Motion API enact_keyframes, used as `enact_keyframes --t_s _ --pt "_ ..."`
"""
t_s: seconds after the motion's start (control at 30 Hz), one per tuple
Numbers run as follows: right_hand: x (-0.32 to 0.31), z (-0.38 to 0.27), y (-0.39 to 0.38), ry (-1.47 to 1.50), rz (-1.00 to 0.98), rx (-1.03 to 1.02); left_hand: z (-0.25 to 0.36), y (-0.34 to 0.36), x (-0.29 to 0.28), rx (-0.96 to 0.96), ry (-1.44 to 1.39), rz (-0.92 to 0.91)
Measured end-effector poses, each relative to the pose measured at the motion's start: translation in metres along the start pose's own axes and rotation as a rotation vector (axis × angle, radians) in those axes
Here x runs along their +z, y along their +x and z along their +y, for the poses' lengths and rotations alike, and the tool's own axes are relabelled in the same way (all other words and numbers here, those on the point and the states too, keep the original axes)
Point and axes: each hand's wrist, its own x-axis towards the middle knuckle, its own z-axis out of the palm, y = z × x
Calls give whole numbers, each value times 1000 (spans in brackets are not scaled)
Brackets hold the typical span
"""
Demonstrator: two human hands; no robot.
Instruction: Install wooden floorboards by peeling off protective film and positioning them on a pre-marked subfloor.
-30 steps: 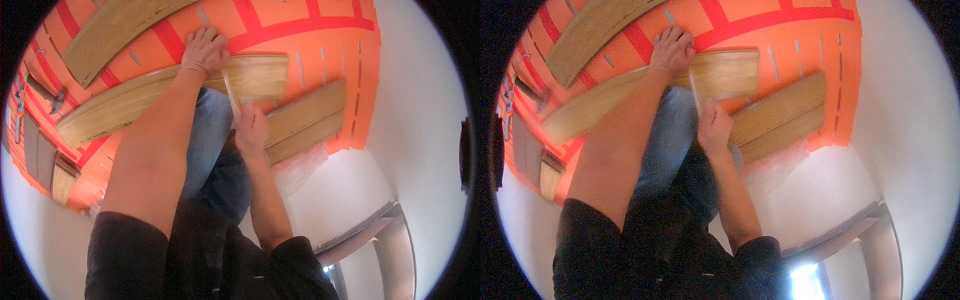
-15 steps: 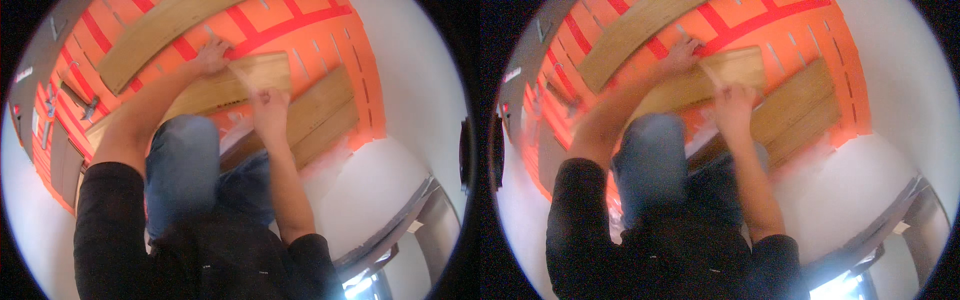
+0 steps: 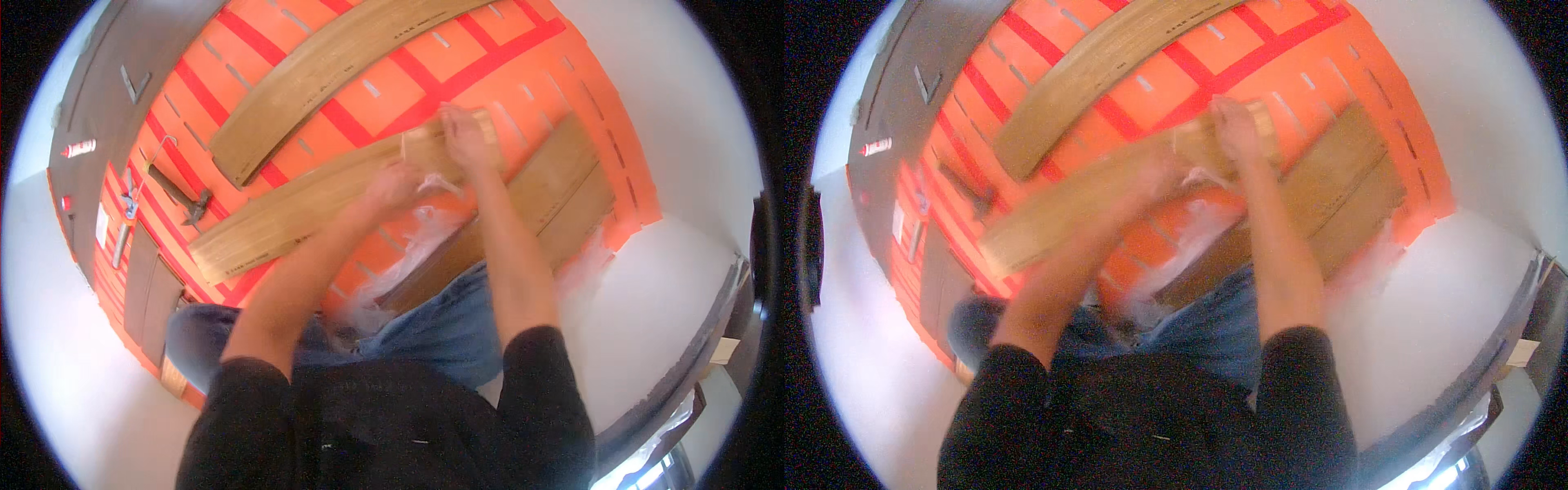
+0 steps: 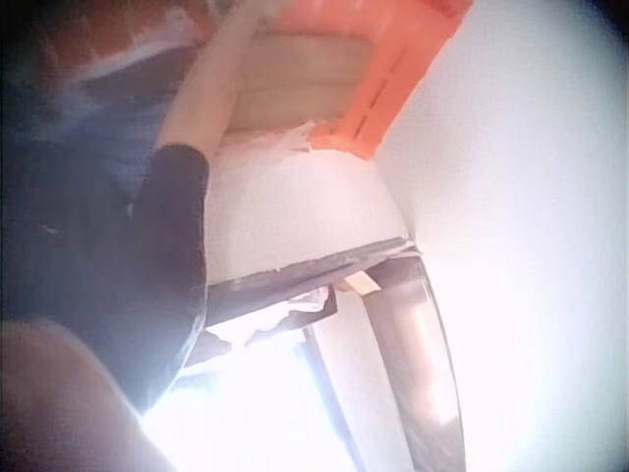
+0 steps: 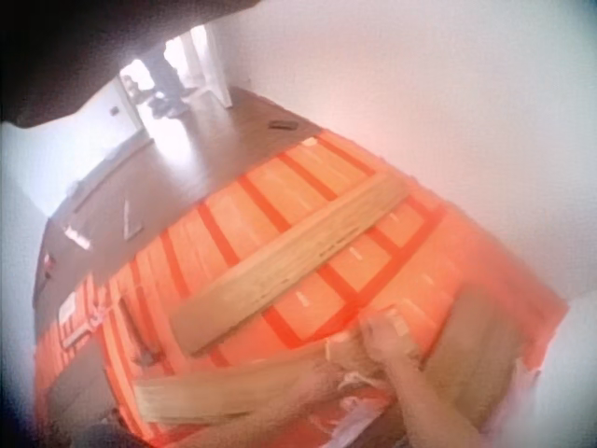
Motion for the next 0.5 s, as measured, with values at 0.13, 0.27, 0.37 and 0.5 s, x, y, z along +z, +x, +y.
enact_keyframes --t_s 0.13,0.27,0.37,0.5 --pt "61 31 8 -396 64 -83 -27 -5 42 218 -148 290" --pt "64 35 -1 -465 104 -26 -29 -17 45 216 -224 162" --pt "55 31 -3 -468 136 -23 -15 -57 25 211 -148 161" --pt "56 27 -5 -460 110 11 -1 -130 -17 97 -169 18"
